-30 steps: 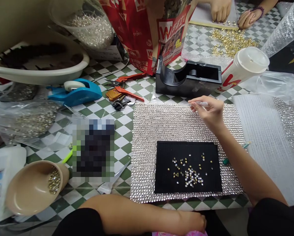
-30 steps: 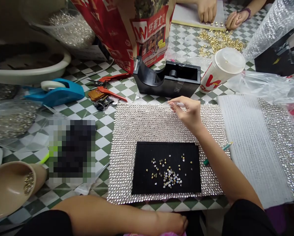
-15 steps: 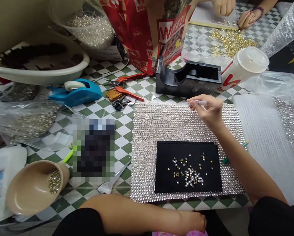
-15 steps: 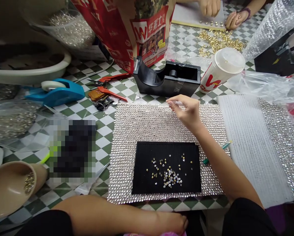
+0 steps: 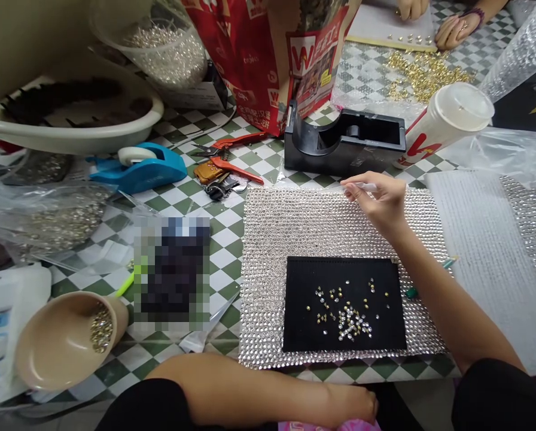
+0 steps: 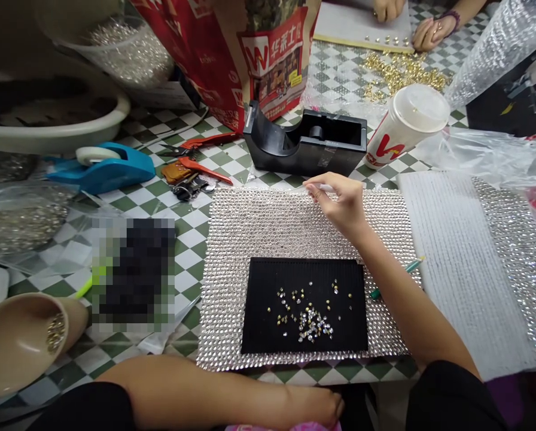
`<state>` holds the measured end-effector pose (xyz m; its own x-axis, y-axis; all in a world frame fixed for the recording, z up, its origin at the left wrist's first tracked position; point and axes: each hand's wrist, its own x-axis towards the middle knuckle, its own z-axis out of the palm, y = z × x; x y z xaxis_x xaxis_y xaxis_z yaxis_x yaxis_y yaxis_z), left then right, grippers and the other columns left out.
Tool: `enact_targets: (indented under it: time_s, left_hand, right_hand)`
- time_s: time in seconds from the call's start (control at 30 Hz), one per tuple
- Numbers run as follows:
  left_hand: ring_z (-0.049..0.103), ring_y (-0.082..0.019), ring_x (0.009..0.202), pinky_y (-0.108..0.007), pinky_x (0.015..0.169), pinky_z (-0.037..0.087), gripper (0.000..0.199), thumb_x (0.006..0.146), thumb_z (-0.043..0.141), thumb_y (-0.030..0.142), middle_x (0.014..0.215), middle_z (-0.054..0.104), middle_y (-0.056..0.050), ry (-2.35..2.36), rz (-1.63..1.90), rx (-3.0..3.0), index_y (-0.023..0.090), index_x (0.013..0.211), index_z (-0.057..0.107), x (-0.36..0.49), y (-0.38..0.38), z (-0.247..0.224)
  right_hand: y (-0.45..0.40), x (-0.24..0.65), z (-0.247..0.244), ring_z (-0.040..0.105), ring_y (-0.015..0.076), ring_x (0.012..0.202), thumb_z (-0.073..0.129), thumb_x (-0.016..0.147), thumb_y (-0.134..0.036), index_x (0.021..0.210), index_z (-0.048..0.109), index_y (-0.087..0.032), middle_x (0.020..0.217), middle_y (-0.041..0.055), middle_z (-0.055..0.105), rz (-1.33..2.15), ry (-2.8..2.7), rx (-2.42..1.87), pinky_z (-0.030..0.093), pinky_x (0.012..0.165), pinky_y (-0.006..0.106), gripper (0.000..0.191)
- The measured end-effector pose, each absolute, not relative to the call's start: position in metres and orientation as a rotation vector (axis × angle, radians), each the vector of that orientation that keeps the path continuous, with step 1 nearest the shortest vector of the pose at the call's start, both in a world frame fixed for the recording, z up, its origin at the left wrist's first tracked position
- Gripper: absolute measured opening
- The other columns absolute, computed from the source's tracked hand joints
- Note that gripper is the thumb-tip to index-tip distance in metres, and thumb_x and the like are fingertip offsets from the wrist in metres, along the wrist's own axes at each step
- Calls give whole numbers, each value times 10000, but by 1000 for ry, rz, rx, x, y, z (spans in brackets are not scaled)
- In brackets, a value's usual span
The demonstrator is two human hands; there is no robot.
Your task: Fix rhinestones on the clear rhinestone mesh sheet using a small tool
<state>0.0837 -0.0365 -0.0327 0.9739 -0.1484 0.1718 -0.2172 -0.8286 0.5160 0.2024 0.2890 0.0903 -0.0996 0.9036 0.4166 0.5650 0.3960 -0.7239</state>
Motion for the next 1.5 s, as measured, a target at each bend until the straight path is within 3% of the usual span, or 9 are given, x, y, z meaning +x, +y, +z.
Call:
enact_targets:
  time_s: [0.3,0.43,0.6,0.73,0.8,0.9,1.1,1.27,1.5]
  left_hand:
    - [522,-127,520,-234,436,437,197,607,840,238,626,594,13,-299,178,2614,222,575,646,88,-35,-32]
    - [499,-99,495,-216,439,416,140,719,797,279,633,568,30,-213,213,2684,222,658,684,90,-27,-19]
    - [605,-60,644,-167,757,520,270,960,495,304,824,669,11,-156,332,2819,308,904,759,96,-8,11]
    - [539,-204,1303,-441,952,543,365,914,508,178,1333,644,47,-48,360,3054,431,960,766,88,29,64]
    - [476,-173,1369,-430,1112,448,406,956,445,212,1433,566,140,97,358,3174,485,1051,731,76,66,92]
    - [576,-175,1184,-335,1084,448,329,945,466,159,1258,676,-1,341,865,3047,301,1123,704,47,144,115]
    - [492,-329,1232,-570,1107,372,312,833,683,214,1220,539,-120,1674,1084,2030,237,1103,528,-39,265,83]
    - [421,-349,1300,-600,1129,330,582,804,709,259,1335,457,-153,1727,1090,1880,232,1280,375,-65,266,52]
    - [460,-299,1311,-530,1143,364,573,804,703,314,1342,489,-119,1631,1044,1803,254,1280,391,-68,260,41]
  right_hand:
    - [287,208,89,651,149,608,669,859,-259,829,739,-251,713,2,711,509,-1745,-1255,550,562,337,76]
    - [286,208,87,630,129,568,683,851,-228,835,743,-241,687,-4,687,601,-1636,-1183,523,513,305,63]
    - [286,206,86,617,117,539,693,849,-245,817,732,-230,656,-9,673,640,-1595,-1161,536,506,291,53]
    - [285,206,88,625,120,549,708,838,-297,823,741,-219,662,-4,685,658,-1584,-1195,547,515,295,86]
    - [287,206,89,632,123,557,707,837,-321,828,744,-221,672,-1,692,668,-1584,-1200,557,523,297,106]
    - [291,205,91,642,125,558,709,833,-351,831,741,-227,684,1,700,672,-1576,-1184,562,526,293,128]
    - [297,197,89,647,127,565,696,840,-378,823,728,-200,651,7,692,699,-1598,-1195,549,545,285,182]
    - [292,200,83,650,130,556,696,841,-301,815,736,-185,637,17,693,649,-1611,-1225,522,517,273,125]
    - [288,203,83,658,131,548,698,841,-274,826,739,-194,648,12,707,642,-1649,-1241,528,512,272,91]
